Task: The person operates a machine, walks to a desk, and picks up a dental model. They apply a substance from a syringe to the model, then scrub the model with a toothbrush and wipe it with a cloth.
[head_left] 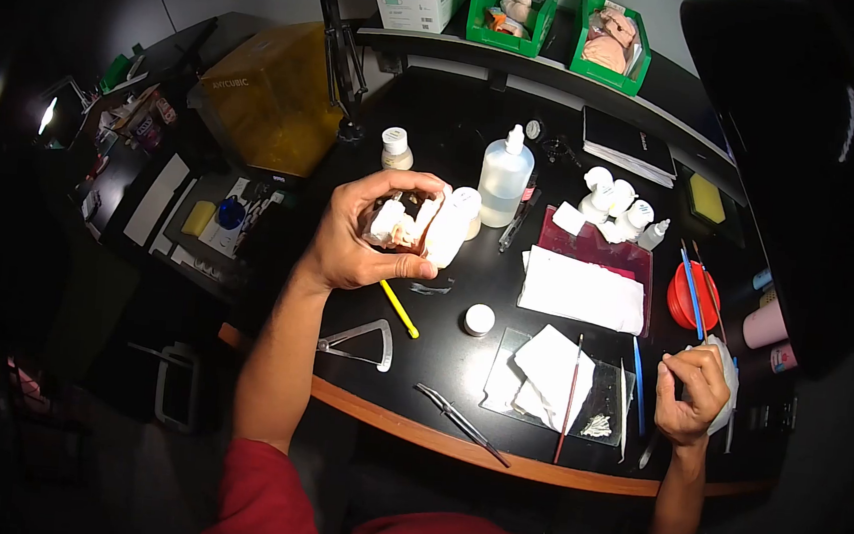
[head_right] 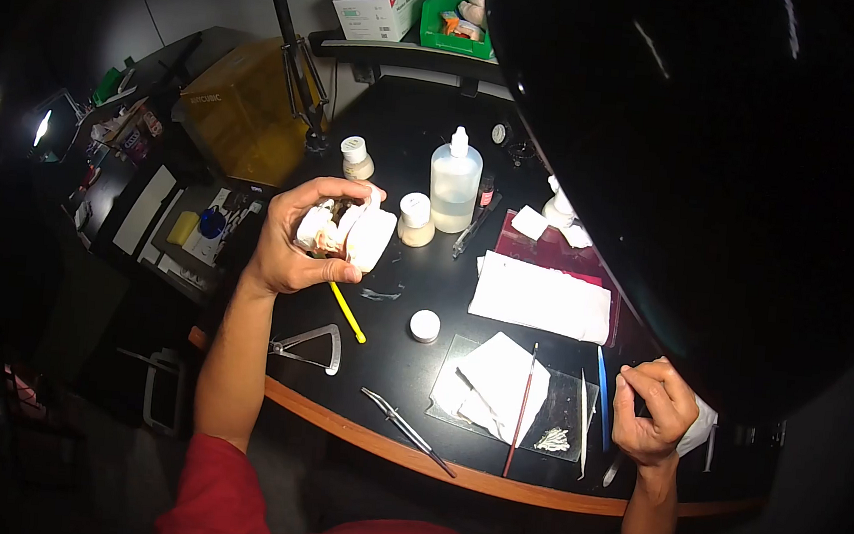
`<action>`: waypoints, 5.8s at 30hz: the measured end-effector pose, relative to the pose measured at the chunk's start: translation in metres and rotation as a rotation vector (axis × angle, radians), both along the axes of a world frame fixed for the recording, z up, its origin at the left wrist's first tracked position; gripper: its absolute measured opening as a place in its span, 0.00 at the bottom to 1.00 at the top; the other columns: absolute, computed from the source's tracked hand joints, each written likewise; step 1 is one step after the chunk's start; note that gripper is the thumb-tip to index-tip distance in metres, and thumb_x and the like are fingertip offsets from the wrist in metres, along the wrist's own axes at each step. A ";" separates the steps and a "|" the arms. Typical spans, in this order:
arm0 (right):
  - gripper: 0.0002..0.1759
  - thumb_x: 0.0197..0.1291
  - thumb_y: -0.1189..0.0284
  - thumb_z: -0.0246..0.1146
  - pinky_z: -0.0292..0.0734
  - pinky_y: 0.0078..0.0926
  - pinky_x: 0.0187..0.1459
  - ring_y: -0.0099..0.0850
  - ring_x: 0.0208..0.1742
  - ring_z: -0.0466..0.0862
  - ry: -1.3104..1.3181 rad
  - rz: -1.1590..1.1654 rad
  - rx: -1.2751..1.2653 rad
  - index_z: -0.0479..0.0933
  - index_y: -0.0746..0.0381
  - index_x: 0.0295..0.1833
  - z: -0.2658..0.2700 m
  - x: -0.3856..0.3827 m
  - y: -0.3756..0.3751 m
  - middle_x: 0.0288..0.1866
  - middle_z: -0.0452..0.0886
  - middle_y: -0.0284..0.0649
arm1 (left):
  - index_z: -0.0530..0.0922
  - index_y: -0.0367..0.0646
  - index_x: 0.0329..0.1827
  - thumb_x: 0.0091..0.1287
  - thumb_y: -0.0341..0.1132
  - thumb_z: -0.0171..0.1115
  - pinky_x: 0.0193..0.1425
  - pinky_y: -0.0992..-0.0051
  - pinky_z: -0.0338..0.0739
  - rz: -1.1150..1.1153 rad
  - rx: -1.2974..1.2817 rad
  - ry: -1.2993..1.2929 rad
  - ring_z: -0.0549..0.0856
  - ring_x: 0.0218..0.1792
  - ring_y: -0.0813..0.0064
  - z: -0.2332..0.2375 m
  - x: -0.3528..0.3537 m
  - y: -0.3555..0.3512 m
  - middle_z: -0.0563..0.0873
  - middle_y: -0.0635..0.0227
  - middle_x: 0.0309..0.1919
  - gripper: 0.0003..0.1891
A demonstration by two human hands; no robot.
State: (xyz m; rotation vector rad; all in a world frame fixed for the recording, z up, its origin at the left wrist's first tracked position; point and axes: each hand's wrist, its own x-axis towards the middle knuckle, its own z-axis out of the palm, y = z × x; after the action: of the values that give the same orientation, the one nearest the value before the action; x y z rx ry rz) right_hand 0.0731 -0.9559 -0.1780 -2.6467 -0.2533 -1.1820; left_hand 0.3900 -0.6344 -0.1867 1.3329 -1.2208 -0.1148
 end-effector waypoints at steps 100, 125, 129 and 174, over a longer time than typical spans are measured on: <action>0.29 0.60 0.89 0.65 0.78 0.39 0.32 0.42 0.28 0.79 0.684 0.651 0.562 0.81 0.64 0.68 -0.174 0.015 0.375 0.33 0.74 0.45 | 0.79 0.37 0.66 0.43 0.21 0.84 0.63 0.63 0.80 1.517 0.156 0.157 0.84 0.56 0.62 -0.205 -0.284 0.257 0.82 0.59 0.56 0.40; 0.36 0.52 0.90 0.65 0.80 0.42 0.35 0.44 0.30 0.81 0.693 0.675 0.605 0.78 0.64 0.71 -0.174 0.027 0.395 0.35 0.75 0.46 | 0.81 0.39 0.64 0.42 0.21 0.84 0.58 0.65 0.82 1.508 0.113 0.169 0.86 0.52 0.62 -0.219 -0.276 0.249 0.84 0.60 0.52 0.39; 0.35 0.53 0.91 0.64 0.79 0.42 0.34 0.43 0.29 0.80 0.712 0.654 0.605 0.79 0.64 0.70 -0.188 0.011 0.374 0.33 0.74 0.45 | 0.79 0.36 0.66 0.46 0.19 0.84 0.60 0.67 0.82 1.484 0.131 0.292 0.84 0.55 0.68 -0.216 -0.278 0.257 0.82 0.61 0.56 0.39; 0.17 0.67 0.82 0.65 0.77 0.38 0.36 0.41 0.30 0.82 0.754 0.657 0.822 0.85 0.66 0.61 -0.170 0.026 0.374 0.30 0.80 0.48 | 0.70 0.47 0.77 0.64 0.52 0.78 0.52 0.65 0.83 0.383 -0.629 1.308 0.84 0.60 0.68 -0.241 -0.286 0.273 0.83 0.61 0.66 0.41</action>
State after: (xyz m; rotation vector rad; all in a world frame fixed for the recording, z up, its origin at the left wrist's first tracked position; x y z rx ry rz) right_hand 0.0990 -0.5820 -0.3485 -1.8411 -0.3497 -0.0047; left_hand 0.1041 -0.3609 -0.4277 0.6315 0.1335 -0.2481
